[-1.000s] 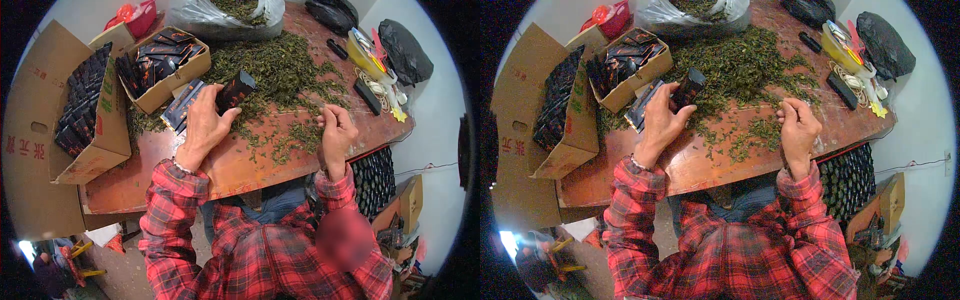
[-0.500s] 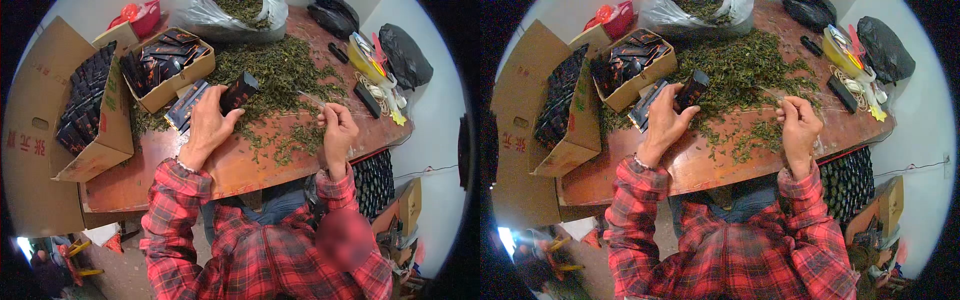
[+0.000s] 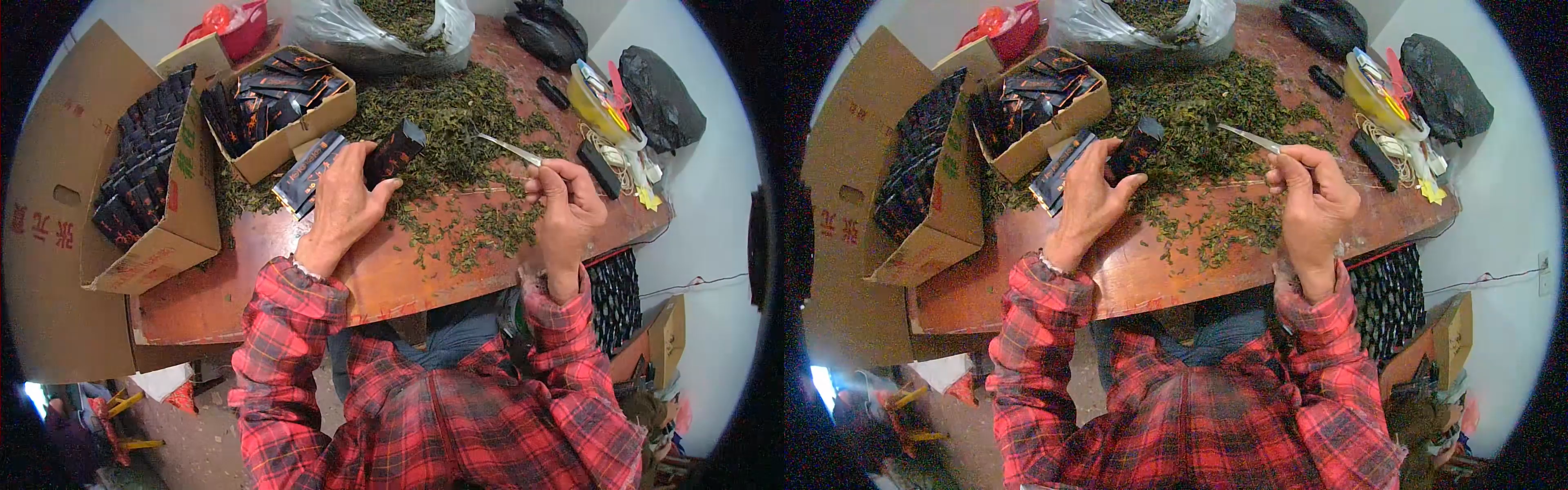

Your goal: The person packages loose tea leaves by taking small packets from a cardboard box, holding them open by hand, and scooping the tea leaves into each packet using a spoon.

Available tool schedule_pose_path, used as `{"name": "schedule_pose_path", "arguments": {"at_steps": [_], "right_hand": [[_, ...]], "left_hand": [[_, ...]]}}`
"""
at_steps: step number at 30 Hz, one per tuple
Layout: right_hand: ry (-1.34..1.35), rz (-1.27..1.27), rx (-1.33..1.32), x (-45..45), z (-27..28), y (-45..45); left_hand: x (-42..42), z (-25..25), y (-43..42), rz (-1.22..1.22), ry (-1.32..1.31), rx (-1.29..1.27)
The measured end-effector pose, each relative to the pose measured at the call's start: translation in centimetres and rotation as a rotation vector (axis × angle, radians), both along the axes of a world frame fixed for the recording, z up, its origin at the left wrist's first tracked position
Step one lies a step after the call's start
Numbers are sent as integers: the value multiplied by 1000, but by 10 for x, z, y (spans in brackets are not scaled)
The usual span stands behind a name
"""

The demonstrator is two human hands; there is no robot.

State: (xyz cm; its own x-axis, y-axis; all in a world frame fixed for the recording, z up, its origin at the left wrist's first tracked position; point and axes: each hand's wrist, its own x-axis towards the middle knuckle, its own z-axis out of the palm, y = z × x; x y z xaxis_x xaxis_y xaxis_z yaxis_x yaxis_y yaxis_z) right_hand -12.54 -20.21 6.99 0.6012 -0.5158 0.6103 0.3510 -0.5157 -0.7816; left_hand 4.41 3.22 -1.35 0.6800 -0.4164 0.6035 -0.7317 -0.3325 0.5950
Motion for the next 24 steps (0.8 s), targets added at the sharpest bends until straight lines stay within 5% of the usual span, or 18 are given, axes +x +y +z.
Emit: {"name": "schedule_pose_path", "arguments": {"at_steps": [9,24], "right_hand": [[-6,22,-109,5,15,15],[-45,-55,-682,11,23,24]], "left_hand": [[0,0,0,-4,-16,0],[-1,-2,0,0,-25,-22]]}}
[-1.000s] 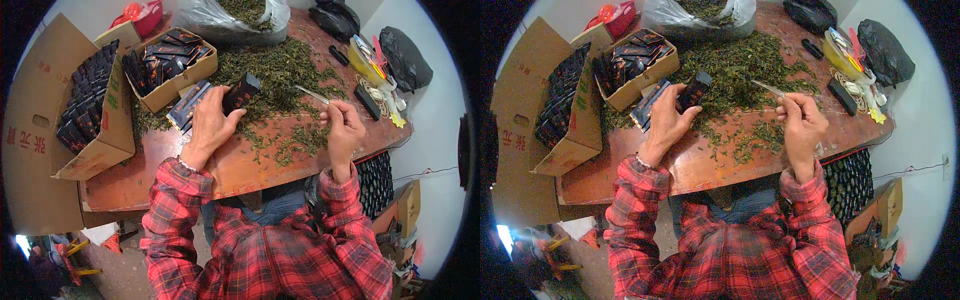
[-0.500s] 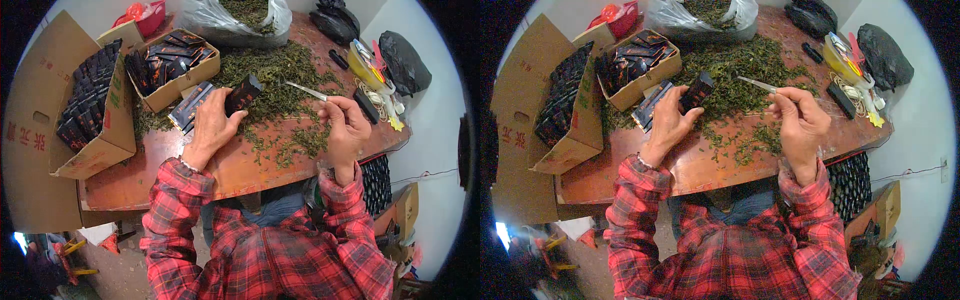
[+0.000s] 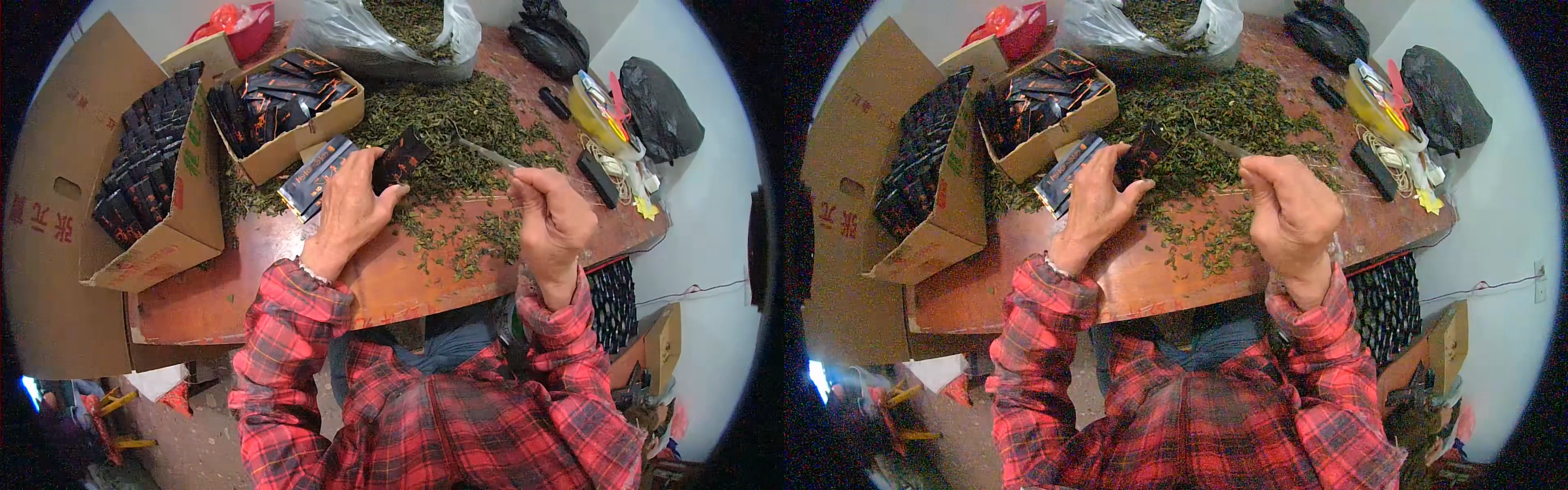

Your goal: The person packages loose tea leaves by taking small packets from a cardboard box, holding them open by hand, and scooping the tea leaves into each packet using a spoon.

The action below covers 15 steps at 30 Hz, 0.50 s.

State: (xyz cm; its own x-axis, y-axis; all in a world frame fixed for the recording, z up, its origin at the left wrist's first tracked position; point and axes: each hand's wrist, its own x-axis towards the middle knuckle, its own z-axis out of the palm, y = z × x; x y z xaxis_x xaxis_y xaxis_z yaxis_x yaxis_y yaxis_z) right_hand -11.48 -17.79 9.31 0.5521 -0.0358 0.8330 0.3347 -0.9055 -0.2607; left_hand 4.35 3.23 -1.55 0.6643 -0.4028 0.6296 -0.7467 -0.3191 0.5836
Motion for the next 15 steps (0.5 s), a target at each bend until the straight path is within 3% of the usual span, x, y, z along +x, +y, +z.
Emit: {"name": "schedule_pose_path", "arguments": {"at_steps": [15], "right_hand": [[-114,132,-308,7,7,4]], "left_hand": [[-2,5,1,-13,164,53]]}}
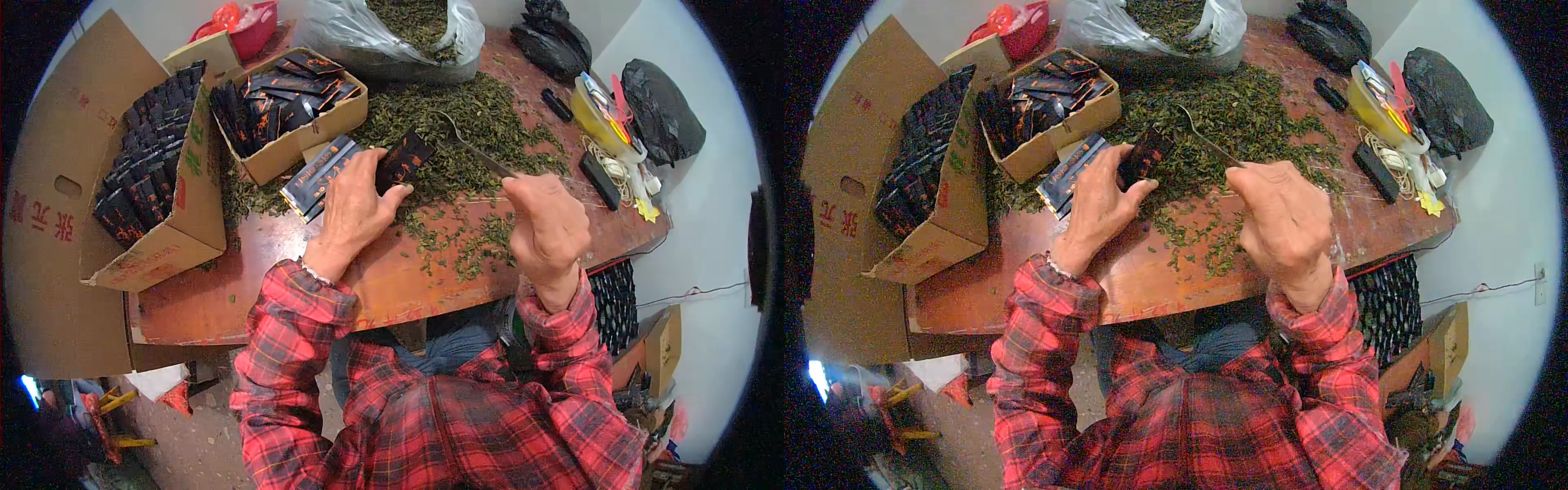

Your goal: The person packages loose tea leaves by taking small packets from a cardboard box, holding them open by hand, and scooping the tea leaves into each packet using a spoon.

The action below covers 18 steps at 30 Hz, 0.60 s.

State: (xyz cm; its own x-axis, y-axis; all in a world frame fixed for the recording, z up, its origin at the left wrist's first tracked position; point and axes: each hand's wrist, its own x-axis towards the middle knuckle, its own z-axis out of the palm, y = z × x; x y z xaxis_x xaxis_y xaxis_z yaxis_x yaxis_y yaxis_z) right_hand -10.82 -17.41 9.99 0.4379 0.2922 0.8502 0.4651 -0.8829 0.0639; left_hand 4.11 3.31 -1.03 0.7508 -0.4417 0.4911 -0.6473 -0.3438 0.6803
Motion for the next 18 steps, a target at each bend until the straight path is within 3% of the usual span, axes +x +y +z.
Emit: {"name": "schedule_pose_path", "arguments": {"at_steps": [18], "right_hand": [[-1,-3,-78,-2,1,-1]], "left_hand": [[1,-2,1,-7,-17,9]]}}
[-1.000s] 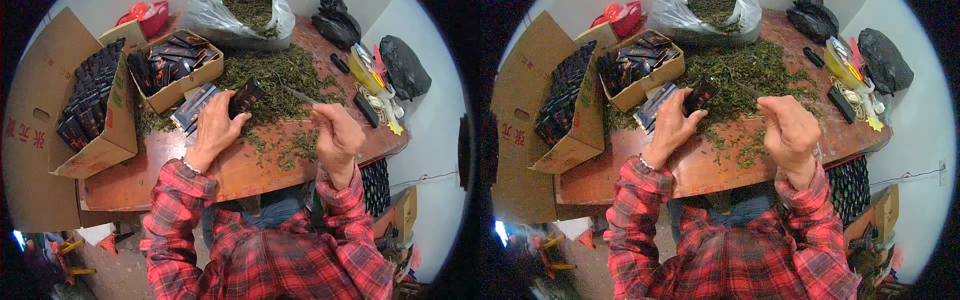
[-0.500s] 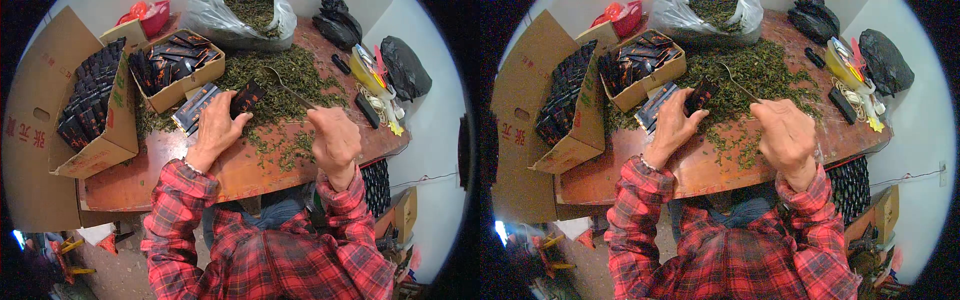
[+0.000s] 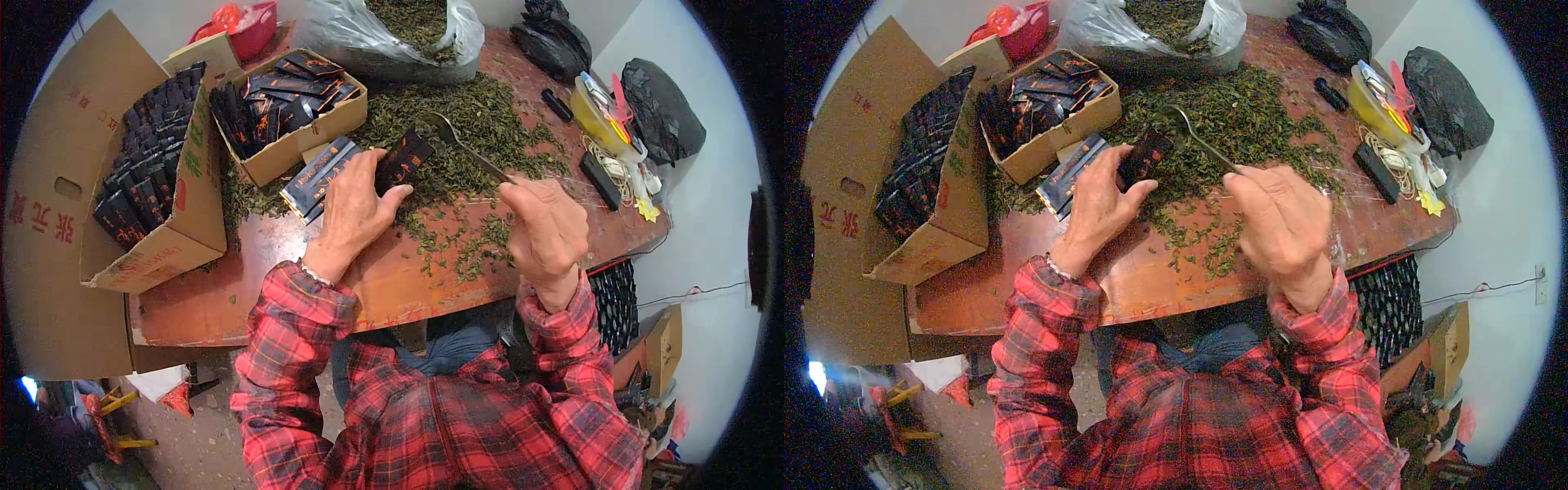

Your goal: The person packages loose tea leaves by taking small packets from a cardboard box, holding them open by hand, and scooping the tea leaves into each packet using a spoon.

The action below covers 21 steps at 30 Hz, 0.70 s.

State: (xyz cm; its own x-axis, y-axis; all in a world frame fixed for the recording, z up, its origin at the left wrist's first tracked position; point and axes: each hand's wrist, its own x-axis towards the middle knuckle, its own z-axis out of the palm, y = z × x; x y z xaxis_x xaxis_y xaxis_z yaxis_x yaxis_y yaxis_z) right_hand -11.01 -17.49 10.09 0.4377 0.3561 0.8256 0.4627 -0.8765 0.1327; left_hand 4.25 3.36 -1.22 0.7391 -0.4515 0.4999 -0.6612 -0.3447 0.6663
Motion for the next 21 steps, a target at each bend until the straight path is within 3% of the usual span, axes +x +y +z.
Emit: {"name": "schedule_pose_path", "arguments": {"at_steps": [12,15,18,21], "right_hand": [[-42,-6,39,0,-4,-11],[-30,-175,97,-13,-2,-18],[126,-336,273,-30,-10,-35],[256,-407,434,-47,-9,-42]], "left_hand": [[0,0,0,9,25,0],[1,-1,0,15,24,12],[2,-1,0,44,-139,-28],[0,-1,0,44,-91,-5]]}}
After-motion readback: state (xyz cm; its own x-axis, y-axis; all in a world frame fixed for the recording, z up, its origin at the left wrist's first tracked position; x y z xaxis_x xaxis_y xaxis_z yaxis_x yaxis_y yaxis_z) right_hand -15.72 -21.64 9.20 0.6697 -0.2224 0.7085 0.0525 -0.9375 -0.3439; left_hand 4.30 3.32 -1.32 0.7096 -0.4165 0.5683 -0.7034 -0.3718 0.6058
